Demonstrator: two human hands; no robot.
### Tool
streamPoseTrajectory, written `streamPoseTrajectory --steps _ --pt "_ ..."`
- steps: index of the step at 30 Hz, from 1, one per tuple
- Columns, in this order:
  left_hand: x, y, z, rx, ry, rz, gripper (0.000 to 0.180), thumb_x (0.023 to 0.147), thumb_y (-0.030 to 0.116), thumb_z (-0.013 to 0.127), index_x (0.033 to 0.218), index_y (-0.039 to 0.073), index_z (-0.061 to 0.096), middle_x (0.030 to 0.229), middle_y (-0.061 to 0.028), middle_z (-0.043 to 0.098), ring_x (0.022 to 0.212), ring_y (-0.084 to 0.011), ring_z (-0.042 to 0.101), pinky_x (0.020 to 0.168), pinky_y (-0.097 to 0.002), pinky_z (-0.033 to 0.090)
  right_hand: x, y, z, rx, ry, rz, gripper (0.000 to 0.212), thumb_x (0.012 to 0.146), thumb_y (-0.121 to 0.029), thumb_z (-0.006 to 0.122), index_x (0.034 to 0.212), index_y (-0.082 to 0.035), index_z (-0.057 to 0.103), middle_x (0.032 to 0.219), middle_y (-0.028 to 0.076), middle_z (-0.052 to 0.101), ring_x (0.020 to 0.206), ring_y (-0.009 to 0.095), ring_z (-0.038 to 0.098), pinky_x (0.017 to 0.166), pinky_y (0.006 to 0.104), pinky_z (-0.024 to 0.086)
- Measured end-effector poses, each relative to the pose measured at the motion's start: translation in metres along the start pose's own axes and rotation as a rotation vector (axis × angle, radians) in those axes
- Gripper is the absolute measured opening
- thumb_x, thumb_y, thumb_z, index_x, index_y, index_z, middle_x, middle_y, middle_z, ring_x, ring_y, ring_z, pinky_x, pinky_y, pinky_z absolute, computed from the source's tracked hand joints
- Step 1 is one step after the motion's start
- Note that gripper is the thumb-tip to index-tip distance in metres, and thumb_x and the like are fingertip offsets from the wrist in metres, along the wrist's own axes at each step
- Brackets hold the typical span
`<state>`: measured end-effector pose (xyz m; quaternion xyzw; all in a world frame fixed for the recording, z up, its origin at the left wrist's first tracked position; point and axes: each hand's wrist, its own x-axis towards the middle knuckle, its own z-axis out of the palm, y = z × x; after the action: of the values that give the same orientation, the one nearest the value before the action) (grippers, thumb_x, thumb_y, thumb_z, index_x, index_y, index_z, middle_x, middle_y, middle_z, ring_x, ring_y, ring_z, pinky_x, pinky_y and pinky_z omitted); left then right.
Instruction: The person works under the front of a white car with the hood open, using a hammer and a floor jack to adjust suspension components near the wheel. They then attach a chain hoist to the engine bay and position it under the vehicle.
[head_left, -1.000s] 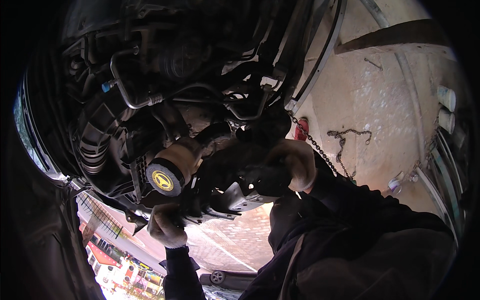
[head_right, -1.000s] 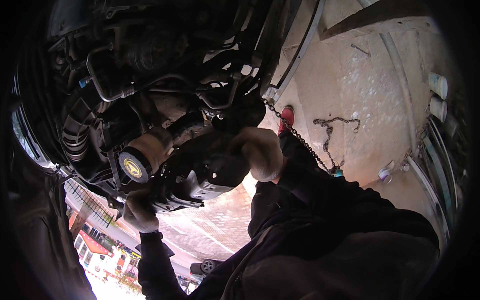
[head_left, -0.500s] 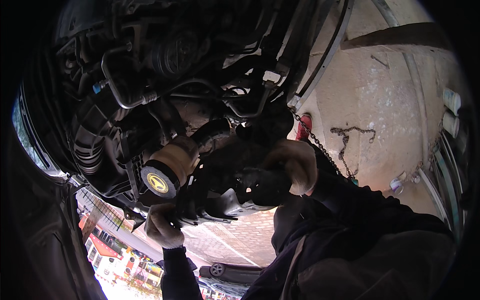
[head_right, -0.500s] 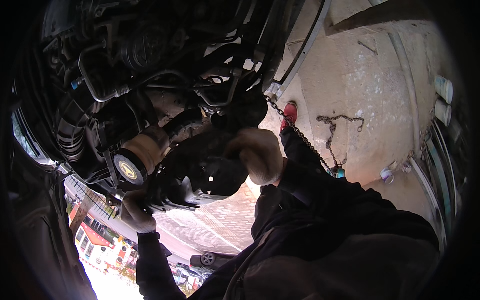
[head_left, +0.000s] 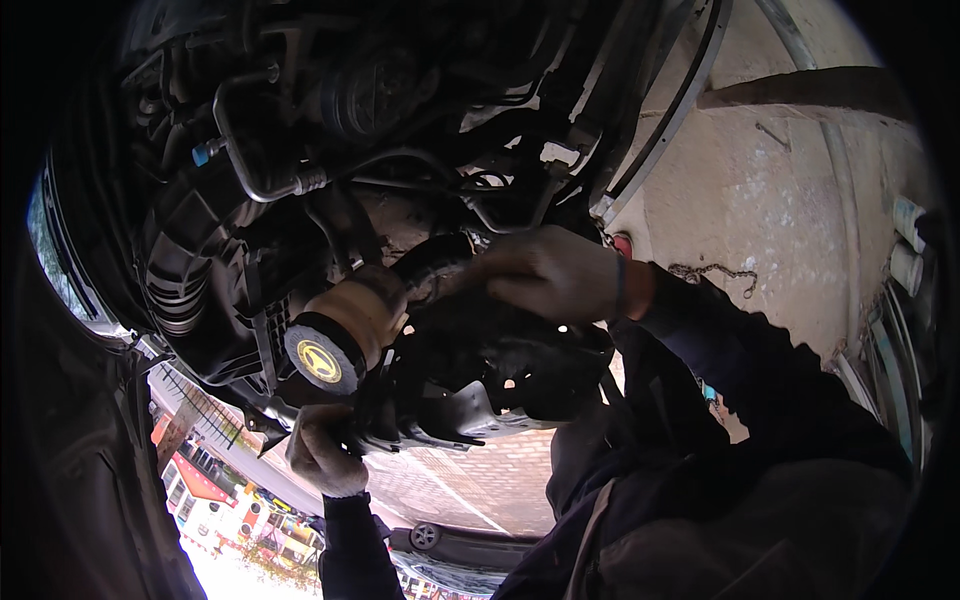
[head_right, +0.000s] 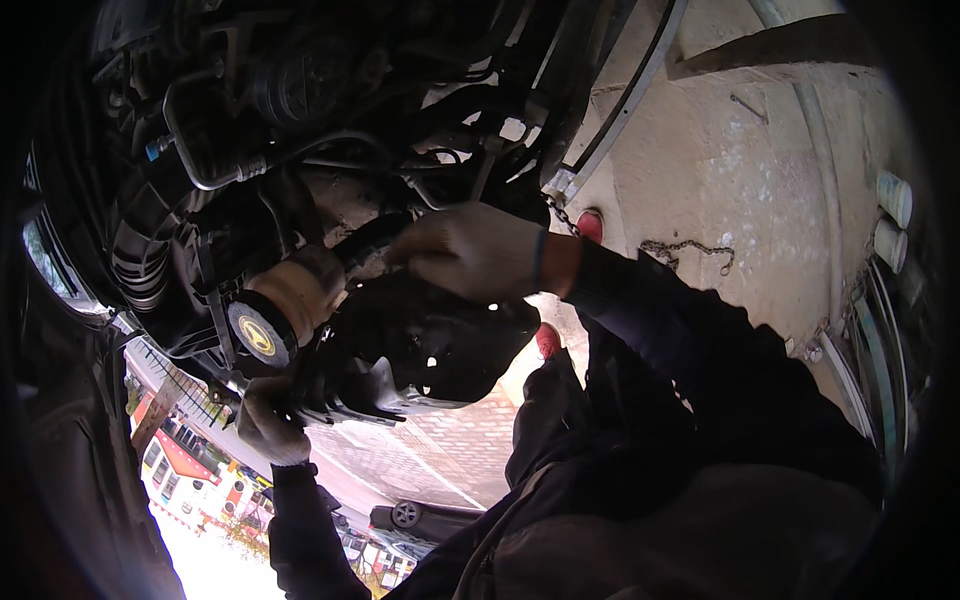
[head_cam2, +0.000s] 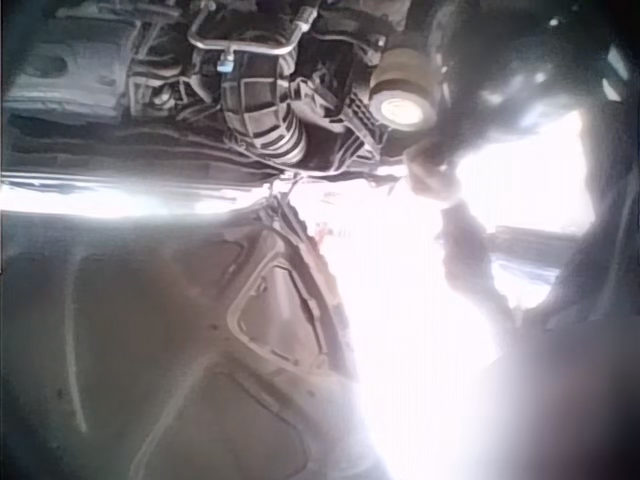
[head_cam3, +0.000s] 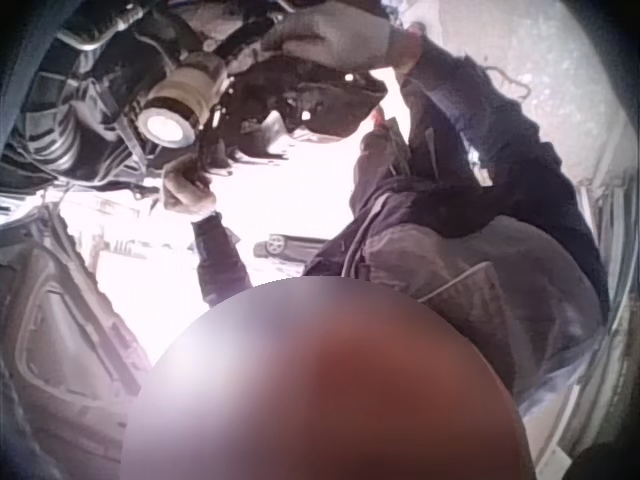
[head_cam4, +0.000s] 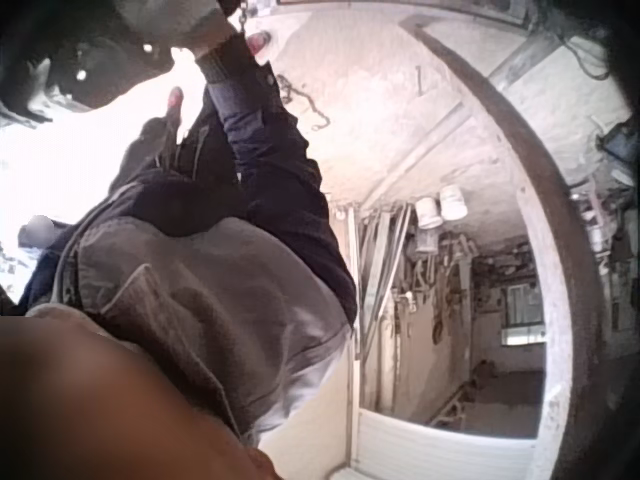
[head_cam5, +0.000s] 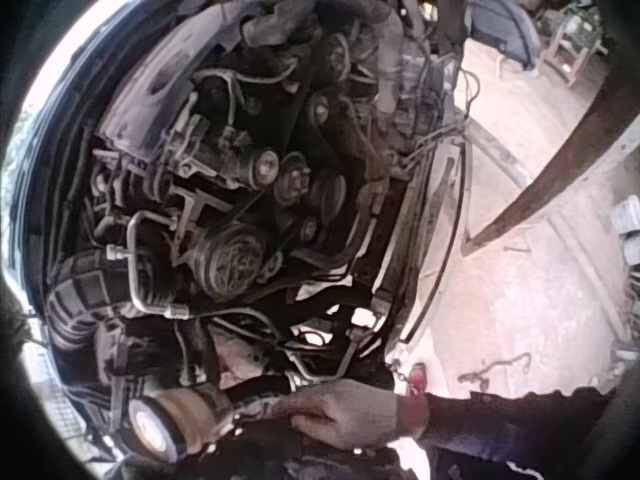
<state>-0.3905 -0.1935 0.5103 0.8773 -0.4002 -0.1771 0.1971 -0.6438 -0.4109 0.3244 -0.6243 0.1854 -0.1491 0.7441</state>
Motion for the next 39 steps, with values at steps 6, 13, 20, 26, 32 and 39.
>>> streamPoseTrajectory --steps 6,13,20,26,32,39 --pt "0.001 0.003 -0.002 0.01 -0.023 -0.03 0.05 0.107 0.029 0.039 0.077 0.001 0.068 0.068 -0.004 0.063 0.058 -0.0131 0.057 0.056 -0.0275 0.042 0.136 0.062 0.059 -0.671 -0.242 -0.025 0.034 0.088 -0.016 0.062 0.118 -0.004 0.072 0.102 0.019 0.076 0.091 0.034 0.074 0.081 0.0441 0.059" --pt "0.007 -0.001 0.0 0.108 -0.041 0.159 0.048 0.105 0.026 0.04 0.075 0.0 0.067 0.07 -0.0081 0.066 0.061 -0.0207 0.062 0.059 -0.0317 0.047 0.176 0.077 0.078 -0.736 0.006 0.203 0.026 0.092 -0.014 0.06 0.109 0.002 0.072 0.103 0.023 0.073 0.095 0.036 0.073 0.079 0.0445 0.059" --pt "0.008 -0.005 0.002 0.022 -0.021 0.145 0.046 0.102 0.025 0.043 0.073 -0.001 0.067 0.069 -0.0116 0.066 0.06 -0.0237 0.062 0.059 -0.0342 0.048 0.151 0.082 0.061 -0.603 -0.384 0.078 0.035 0.095 -0.027 0.056 0.121 -0.011 0.073 0.101 0.011 0.077 0.098 0.034 0.072 0.088 0.0474 0.058" --pt "0.011 -0.008 -0.001 0.104 -0.111 0.275 0.022 0.087 0.019 0.074 0.086 0.003 0.059 0.075 -0.0089 0.062 0.062 -0.0231 0.06 0.059 -0.0332 0.046 0.119 0.099 0.052 -0.438 0.063 0.098 0.026 0.098 -0.023 0.058 0.119 -0.017 0.071 0.09 0.011 0.074 0.087 0.033 0.073 0.082 0.0476 0.059" --pt "0.008 -0.008 0.002 0.04 -0.038 0.123 0.03 0.092 0.026 0.055 0.072 0.003 0.057 0.067 -0.0085 0.059 0.06 -0.0194 0.055 0.058 -0.0332 0.044 0.139 0.134 0.023 -0.448 0.044 -0.063 0.022 0.095 -0.019 0.06 0.111 -0.009 0.07 0.104 0.016 0.071 0.094 0.037 0.07 0.08 0.0465 0.057" --pt "0.009 -0.006 0.005 0.045 -0.029 0.132 0.03 0.093 0.025 0.055 0.072 0.003 0.054 0.065 -0.0073 0.053 0.059 -0.0208 0.052 0.056 -0.0346 0.041 0.131 0.13 0.042 -0.418 0.165 -0.018 0.02 0.093 -0.019 0.062 0.109 -0.008 0.069 0.106 0.016 0.07 0.097 0.036 0.069 0.085 0.0464 0.057"
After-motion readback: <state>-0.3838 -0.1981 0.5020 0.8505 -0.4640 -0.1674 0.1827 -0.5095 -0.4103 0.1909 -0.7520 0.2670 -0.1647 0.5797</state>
